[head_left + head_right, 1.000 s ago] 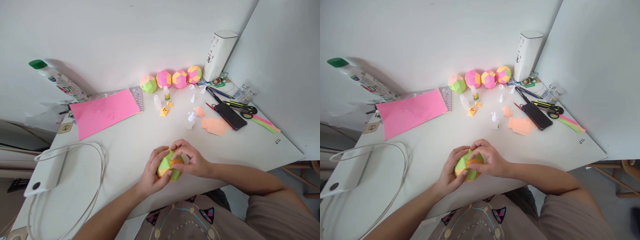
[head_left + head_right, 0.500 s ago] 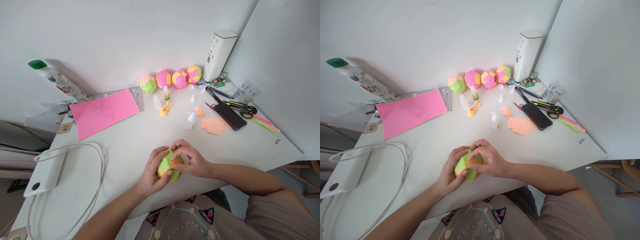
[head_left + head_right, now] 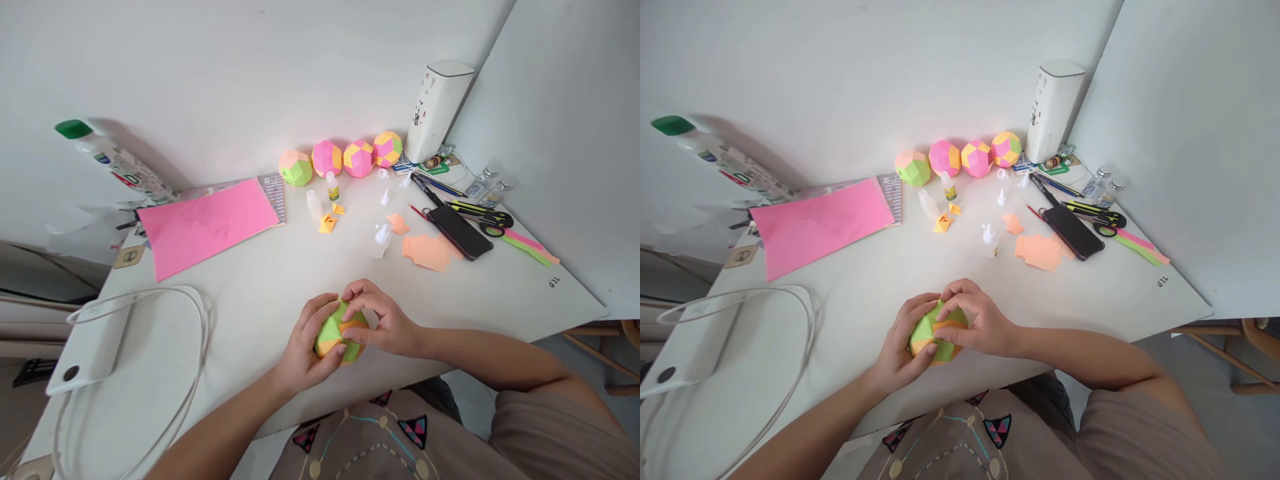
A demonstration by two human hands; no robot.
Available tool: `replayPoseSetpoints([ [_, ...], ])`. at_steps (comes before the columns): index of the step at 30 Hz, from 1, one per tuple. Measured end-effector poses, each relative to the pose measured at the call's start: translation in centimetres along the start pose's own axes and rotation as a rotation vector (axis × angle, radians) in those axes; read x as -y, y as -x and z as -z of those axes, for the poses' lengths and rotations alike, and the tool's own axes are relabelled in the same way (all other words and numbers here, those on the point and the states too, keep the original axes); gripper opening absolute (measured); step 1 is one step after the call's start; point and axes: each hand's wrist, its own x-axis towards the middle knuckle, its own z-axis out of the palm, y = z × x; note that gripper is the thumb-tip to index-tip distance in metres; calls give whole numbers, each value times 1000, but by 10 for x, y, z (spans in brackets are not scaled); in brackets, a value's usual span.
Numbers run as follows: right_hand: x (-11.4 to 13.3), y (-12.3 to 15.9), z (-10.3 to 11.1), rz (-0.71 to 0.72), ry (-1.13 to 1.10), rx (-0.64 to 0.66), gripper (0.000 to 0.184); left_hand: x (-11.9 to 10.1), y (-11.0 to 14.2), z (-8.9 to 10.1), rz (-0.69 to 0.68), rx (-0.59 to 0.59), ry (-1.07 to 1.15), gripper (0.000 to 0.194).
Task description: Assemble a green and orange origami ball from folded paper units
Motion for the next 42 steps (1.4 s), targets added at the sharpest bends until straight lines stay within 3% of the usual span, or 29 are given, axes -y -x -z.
replayPoseSetpoints([
  [42,1,0,1,-7,24,3,14,0,0,0,17,2,0,47],
])
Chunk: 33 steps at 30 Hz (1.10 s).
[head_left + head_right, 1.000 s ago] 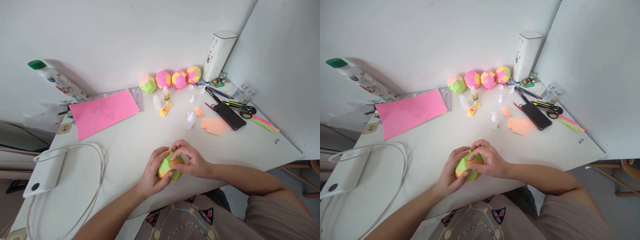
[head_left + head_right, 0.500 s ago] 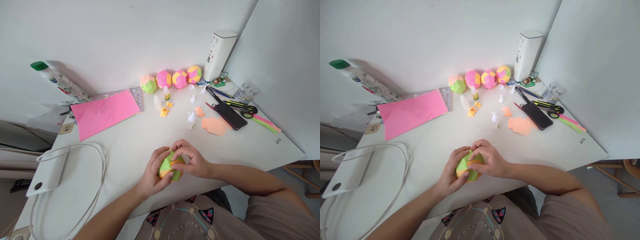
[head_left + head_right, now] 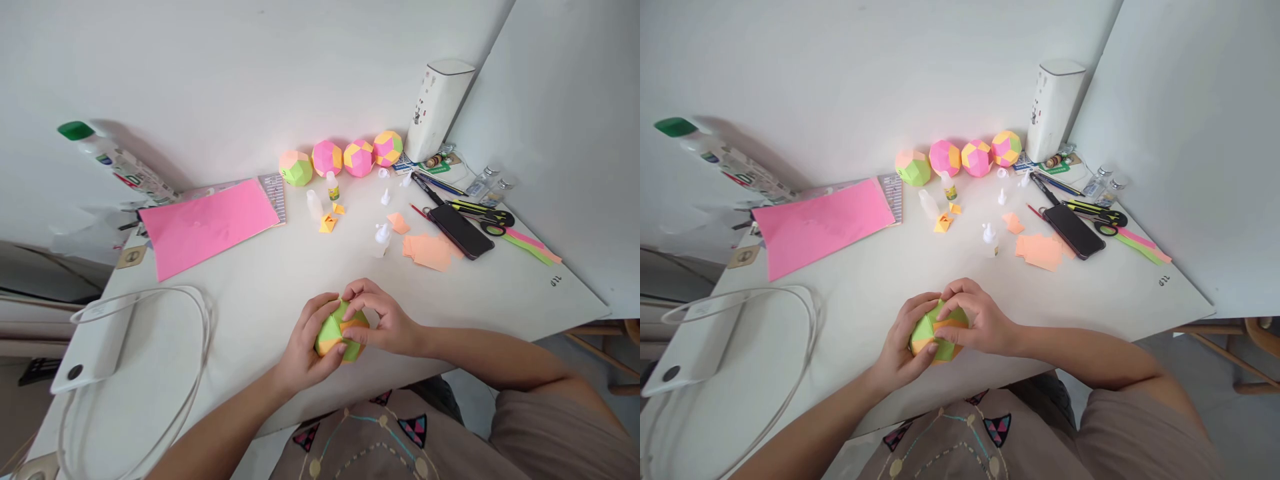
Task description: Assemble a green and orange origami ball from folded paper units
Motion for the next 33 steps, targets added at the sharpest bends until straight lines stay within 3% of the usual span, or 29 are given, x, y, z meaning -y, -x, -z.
replayPoseSetpoints([
  [33,-3,0,0,26,1,-7,14,2,0,0,-13,6,30,48],
])
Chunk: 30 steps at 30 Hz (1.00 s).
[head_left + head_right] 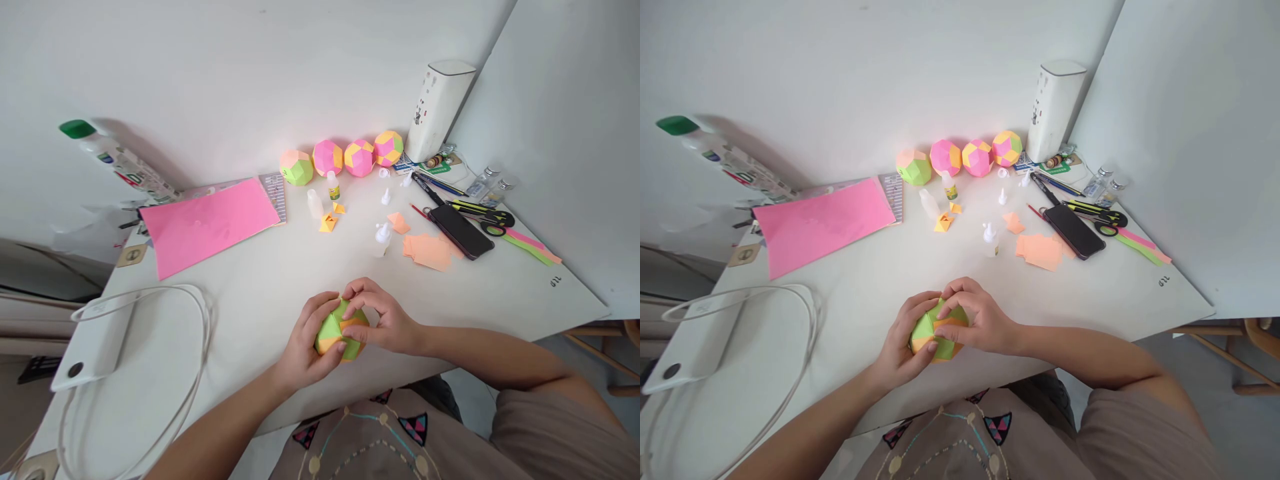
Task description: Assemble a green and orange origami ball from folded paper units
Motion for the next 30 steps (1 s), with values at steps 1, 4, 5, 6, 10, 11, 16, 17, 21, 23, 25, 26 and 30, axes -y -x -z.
replayPoseSetpoints([
  [1,0,0,0,-2,1,1,14,0,0,0,-2,-2,0,48],
  [4,0,0,0,-3,2,0,13,0,0,0,-5,-6,0,48],
  [5,0,0,0,-1,2,-2,13,0,0,0,-5,-6,-1,48],
  [6,0,0,0,1,1,-5,13,0,0,0,-4,-4,-1,48],
  [10,1,0,0,-12,7,-1,13,0,0,0,-6,0,-4,48],
  [11,1,0,0,-16,8,0,13,0,0,0,-7,0,-5,48],
  [16,1,0,0,-18,9,0,13,0,0,1,-4,1,-19,47],
  [17,1,0,0,-16,9,-2,13,0,0,1,-3,2,-23,47],
  [21,2,0,0,-20,13,-1,14,0,-1,1,-4,1,-16,48],
  [23,2,0,0,-23,14,2,13,0,-1,1,-2,3,-8,48],
  [25,3,0,0,-20,11,3,13,0,-1,1,1,7,-3,47],
  [26,3,0,0,-20,10,3,13,0,-1,1,2,7,-1,47],
  [30,1,0,0,-19,14,1,14,0,0,1,-1,6,5,49],
])
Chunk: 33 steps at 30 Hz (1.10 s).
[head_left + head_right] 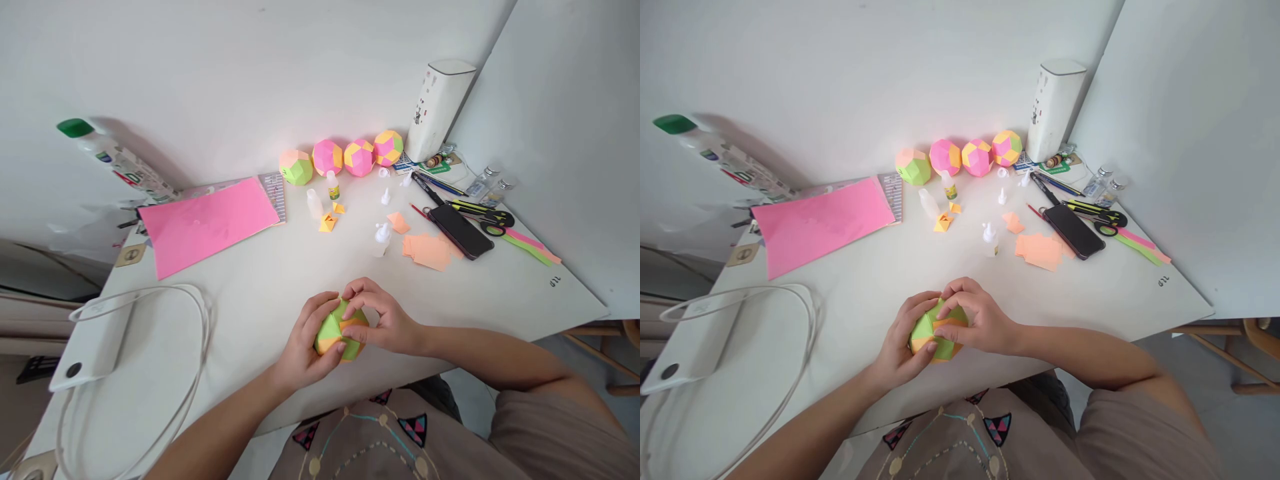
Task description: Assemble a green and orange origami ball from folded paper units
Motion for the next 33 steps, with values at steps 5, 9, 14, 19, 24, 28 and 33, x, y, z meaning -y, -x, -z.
replayPoseSetpoints([
  [5,-1,0,0,1,1,3,14,-1,0,0,3,7,-12,47],
  [9,0,0,1,-5,-1,5,13,-1,-1,0,-1,3,-22,47],
  [14,1,0,1,-1,2,6,13,-1,-1,1,-2,2,-34,47],
  [19,1,0,1,-9,7,8,14,-1,-1,1,-5,2,-40,46],
  [24,0,0,0,1,-4,1,14,-1,-1,0,-4,1,-23,46],
  [28,0,0,0,2,-2,0,14,-1,-1,0,-5,-1,-36,47],
  [33,0,0,0,1,3,-1,14,-1,-1,1,-4,4,-39,47],
])
